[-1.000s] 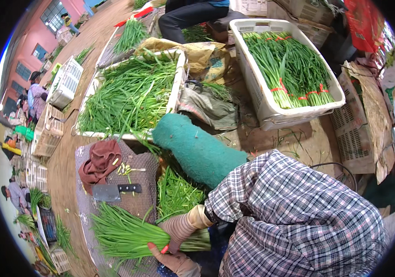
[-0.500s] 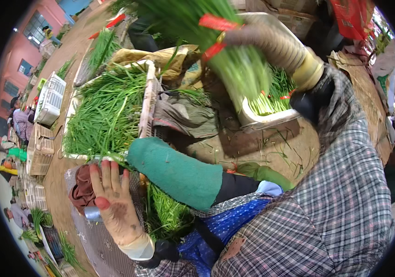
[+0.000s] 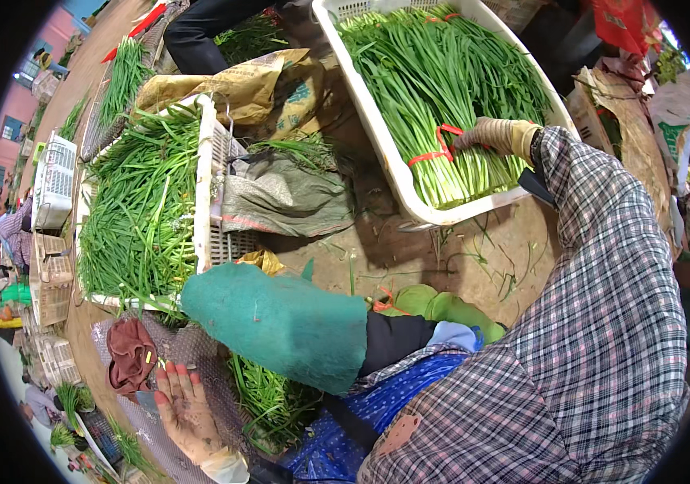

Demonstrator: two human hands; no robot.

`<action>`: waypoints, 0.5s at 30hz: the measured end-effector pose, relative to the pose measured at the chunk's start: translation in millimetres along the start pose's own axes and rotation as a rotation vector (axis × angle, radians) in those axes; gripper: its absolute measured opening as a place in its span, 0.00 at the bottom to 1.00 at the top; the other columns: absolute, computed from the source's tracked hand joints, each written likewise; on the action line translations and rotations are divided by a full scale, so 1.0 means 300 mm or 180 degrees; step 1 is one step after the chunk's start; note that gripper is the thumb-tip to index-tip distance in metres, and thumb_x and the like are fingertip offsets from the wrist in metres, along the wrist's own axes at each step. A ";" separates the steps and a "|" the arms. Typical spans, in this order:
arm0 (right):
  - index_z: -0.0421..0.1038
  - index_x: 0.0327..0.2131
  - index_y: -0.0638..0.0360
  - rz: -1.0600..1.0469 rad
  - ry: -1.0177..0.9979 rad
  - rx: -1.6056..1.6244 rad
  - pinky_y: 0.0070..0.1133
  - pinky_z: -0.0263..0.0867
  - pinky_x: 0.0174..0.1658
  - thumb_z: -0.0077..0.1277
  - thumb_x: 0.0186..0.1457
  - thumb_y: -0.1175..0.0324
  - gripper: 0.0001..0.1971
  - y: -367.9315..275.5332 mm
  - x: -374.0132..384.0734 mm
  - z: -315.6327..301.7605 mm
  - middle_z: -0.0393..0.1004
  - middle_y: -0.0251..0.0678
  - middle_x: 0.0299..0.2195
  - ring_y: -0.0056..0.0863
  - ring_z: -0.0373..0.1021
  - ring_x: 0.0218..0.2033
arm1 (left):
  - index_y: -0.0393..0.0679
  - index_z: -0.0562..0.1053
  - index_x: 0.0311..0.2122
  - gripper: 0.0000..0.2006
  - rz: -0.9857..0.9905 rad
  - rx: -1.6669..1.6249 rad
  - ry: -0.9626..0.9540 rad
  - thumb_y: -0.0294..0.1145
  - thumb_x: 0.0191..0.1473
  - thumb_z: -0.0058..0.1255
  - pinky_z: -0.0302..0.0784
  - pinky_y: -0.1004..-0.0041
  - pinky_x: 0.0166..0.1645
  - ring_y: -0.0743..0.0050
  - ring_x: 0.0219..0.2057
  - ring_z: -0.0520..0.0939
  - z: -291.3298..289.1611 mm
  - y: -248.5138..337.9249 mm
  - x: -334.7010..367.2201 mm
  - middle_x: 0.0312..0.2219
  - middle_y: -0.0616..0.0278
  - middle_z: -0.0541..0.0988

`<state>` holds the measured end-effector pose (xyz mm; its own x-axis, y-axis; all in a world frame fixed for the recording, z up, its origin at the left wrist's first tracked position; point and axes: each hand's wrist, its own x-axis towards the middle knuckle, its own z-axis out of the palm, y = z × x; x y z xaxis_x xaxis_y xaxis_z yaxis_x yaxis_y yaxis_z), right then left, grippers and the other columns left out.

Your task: The person is trimming roots, cleaning, and bundling green garlic chives using a knife and red ties for packaging.

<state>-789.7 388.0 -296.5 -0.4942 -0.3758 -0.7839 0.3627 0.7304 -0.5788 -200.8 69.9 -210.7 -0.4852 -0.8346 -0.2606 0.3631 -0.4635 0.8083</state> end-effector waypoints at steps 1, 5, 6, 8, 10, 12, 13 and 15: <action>0.75 0.37 0.59 0.0008 -0.0042 -0.0009 0.21 0.72 0.30 0.64 0.43 0.62 0.17 -0.011 -0.005 0.023 0.78 0.37 0.30 0.24 0.74 0.25 | 0.34 0.55 0.61 0.26 0.0010 0.0021 0.0037 0.40 0.63 0.39 0.60 0.58 0.62 0.55 0.59 0.63 0.014 -0.002 0.015 0.58 0.49 0.62; 0.73 0.38 0.62 -0.0454 -0.0697 0.0891 0.19 0.71 0.38 0.58 0.50 0.66 0.13 -0.040 0.016 0.173 0.77 0.35 0.32 0.22 0.73 0.32 | 0.33 0.54 0.61 0.28 0.0180 0.0318 0.0149 0.41 0.62 0.40 0.56 0.55 0.64 0.51 0.61 0.59 0.101 -0.011 0.002 0.59 0.45 0.59; 0.73 0.38 0.63 -0.0669 -0.0888 0.0883 0.18 0.70 0.37 0.56 0.52 0.63 0.14 -0.060 -0.045 0.203 0.77 0.35 0.32 0.21 0.72 0.30 | 0.33 0.55 0.61 0.29 0.0143 0.0533 0.0021 0.42 0.61 0.41 0.53 0.54 0.64 0.50 0.61 0.59 0.104 -0.017 0.014 0.59 0.44 0.59; 0.74 0.37 0.62 -0.0532 -0.0388 0.0164 0.17 0.67 0.33 0.56 0.52 0.60 0.15 -0.011 -0.031 0.133 0.75 0.31 0.28 0.19 0.68 0.26 | 0.32 0.57 0.59 0.27 0.0057 0.0205 0.0049 0.38 0.59 0.44 0.54 0.55 0.64 0.51 0.61 0.60 0.141 -0.046 0.056 0.58 0.46 0.61; 0.74 0.36 0.62 -0.0262 0.0032 -0.0066 0.18 0.67 0.34 0.56 0.52 0.61 0.14 0.010 -0.056 0.094 0.74 0.31 0.28 0.19 0.68 0.28 | 0.32 0.56 0.59 0.30 -0.0042 0.0234 0.0128 0.38 0.57 0.48 0.60 0.56 0.62 0.52 0.58 0.64 0.210 -0.057 0.074 0.57 0.46 0.63; 0.73 0.36 0.61 -0.0369 -0.0248 0.0377 0.19 0.69 0.35 0.58 0.50 0.62 0.14 -0.019 -0.102 0.171 0.75 0.31 0.29 0.22 0.70 0.29 | 0.33 0.58 0.58 0.28 0.0038 0.0289 0.0129 0.38 0.56 0.50 0.63 0.58 0.60 0.54 0.55 0.68 0.209 -0.058 0.056 0.54 0.48 0.66; 0.72 0.35 0.60 -0.0332 -0.0099 0.0276 0.19 0.70 0.34 0.59 0.49 0.61 0.14 0.006 -0.056 0.142 0.75 0.30 0.29 0.21 0.71 0.28 | 0.34 0.59 0.57 0.28 0.0048 0.0300 0.0089 0.38 0.55 0.50 0.64 0.58 0.59 0.55 0.54 0.69 0.207 -0.053 0.051 0.53 0.48 0.67; 0.72 0.35 0.59 -0.0152 -0.0244 0.0478 0.20 0.71 0.32 0.60 0.47 0.62 0.14 -0.002 -0.039 0.166 0.75 0.30 0.28 0.21 0.71 0.27 | 0.32 0.59 0.56 0.28 -0.0009 0.0217 0.0124 0.36 0.55 0.51 0.66 0.61 0.58 0.56 0.52 0.71 0.212 -0.035 0.031 0.51 0.50 0.68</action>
<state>-745.0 363.6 -298.3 -0.4540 -0.4545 -0.7664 0.4571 0.6195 -0.6382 -259.6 85.8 -188.1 -0.4543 -0.8450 -0.2821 0.3062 -0.4456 0.8413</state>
